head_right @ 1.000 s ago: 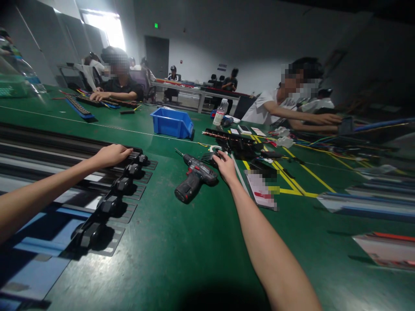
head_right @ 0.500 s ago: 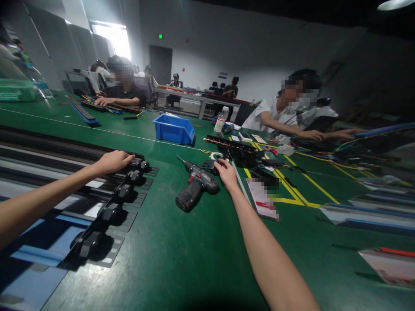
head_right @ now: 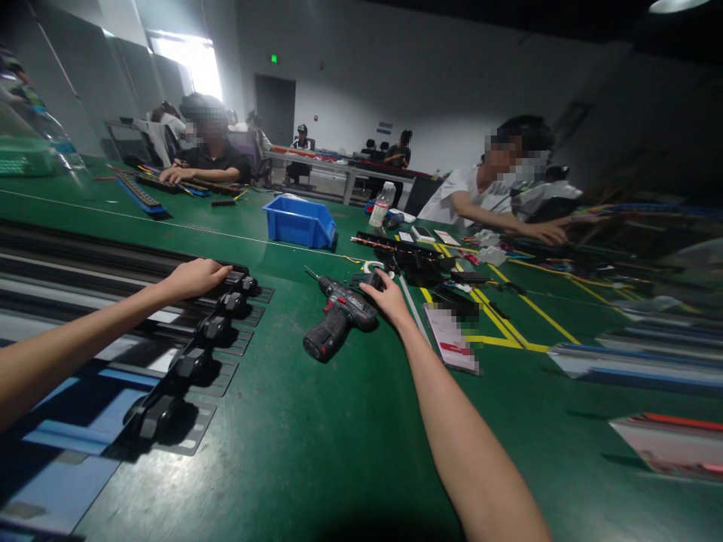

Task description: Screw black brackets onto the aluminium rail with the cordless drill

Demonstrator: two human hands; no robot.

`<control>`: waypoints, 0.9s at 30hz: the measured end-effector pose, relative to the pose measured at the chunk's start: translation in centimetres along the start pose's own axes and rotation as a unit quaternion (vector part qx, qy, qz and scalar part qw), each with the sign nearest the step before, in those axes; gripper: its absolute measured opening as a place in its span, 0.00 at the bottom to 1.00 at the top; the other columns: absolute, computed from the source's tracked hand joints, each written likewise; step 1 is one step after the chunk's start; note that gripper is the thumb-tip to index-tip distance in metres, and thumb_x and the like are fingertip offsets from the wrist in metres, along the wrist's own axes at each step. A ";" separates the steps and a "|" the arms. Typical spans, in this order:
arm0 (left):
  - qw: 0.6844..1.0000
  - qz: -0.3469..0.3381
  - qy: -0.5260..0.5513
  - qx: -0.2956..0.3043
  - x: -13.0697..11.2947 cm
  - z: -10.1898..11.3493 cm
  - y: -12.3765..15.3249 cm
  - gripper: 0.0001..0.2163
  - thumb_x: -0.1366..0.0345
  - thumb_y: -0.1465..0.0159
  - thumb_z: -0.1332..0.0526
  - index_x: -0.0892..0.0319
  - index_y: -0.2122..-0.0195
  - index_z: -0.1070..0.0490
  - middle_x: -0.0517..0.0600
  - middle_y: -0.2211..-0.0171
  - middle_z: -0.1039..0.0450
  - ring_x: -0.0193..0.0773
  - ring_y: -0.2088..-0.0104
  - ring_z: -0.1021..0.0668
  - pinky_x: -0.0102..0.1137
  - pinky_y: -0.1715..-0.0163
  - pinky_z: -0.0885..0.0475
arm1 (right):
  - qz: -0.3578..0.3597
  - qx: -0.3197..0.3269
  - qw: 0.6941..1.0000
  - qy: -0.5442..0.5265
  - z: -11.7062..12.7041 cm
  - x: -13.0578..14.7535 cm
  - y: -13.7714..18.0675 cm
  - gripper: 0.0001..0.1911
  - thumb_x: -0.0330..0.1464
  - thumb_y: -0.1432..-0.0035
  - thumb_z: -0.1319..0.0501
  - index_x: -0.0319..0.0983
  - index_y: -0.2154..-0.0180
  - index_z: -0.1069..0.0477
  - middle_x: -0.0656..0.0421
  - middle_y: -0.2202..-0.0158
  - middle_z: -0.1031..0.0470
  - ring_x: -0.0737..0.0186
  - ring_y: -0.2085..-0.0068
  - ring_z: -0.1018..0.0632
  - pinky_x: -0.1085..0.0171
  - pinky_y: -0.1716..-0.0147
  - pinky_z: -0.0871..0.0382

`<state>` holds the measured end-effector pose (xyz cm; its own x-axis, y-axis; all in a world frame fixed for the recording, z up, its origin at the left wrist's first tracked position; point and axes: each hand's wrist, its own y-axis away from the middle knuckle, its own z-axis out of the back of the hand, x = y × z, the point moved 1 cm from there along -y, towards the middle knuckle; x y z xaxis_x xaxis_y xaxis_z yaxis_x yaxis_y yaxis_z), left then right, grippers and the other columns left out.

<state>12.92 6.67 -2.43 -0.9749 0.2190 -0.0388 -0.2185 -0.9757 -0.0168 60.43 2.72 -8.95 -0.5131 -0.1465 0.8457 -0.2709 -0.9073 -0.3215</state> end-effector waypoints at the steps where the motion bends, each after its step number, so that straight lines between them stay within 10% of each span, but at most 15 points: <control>1: 1.000 0.000 0.000 0.000 0.0 0.0 0.0 0.33 0.45 0.33 0.61 0.61 0.59 0.20 0.64 0.58 0.21 0.57 0.54 0.21 0.38 0.59 0.29 | -0.001 0.017 1.000 0.008 0.1 0.2 0.1 0.44 0.47 0.57 0.27 0.41 0.39 0.32 0.51 0.46 0.25 0.48 0.48 0.23 0.49 0.44 0.32; 7: 1.000 0.002 -0.004 0.000 0.1 -0.2 -0.2 0.34 0.44 0.33 0.61 0.62 0.60 0.20 0.65 0.58 0.21 0.56 0.55 0.21 0.38 0.59 0.29 | 0.036 0.056 0.997 0.050 0.5 0.4 0.1 0.48 0.44 0.59 0.25 0.44 0.37 0.36 0.52 0.44 0.27 0.46 0.45 0.25 0.49 0.41 0.35; 20: 1.000 -0.002 -0.001 -0.004 0.2 -0.3 -0.2 0.34 0.44 0.34 0.61 0.61 0.61 0.20 0.64 0.58 0.21 0.56 0.55 0.21 0.38 0.60 0.29 | 0.085 -0.165 0.980 -0.071 0.1 -0.8 -0.4 0.35 0.47 0.55 0.28 0.37 0.50 0.33 0.48 0.49 0.26 0.52 0.48 0.24 0.54 0.44 0.32; 27: 1.000 -0.005 -0.003 -0.006 0.2 -0.3 -0.2 0.34 0.44 0.33 0.62 0.61 0.61 0.20 0.65 0.58 0.21 0.57 0.55 0.21 0.38 0.60 0.29 | 0.057 -0.123 0.991 0.021 0.2 -0.1 0.3 0.34 0.52 0.53 0.32 0.36 0.52 0.25 0.50 0.57 0.21 0.52 0.59 0.22 0.55 0.56 0.27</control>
<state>12.76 6.91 -2.72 -0.9731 0.2279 -0.0330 -0.2270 -0.9735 -0.0292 60.59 2.42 -9.04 -0.5838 -0.2219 0.7810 -0.3967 -0.7614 -0.5128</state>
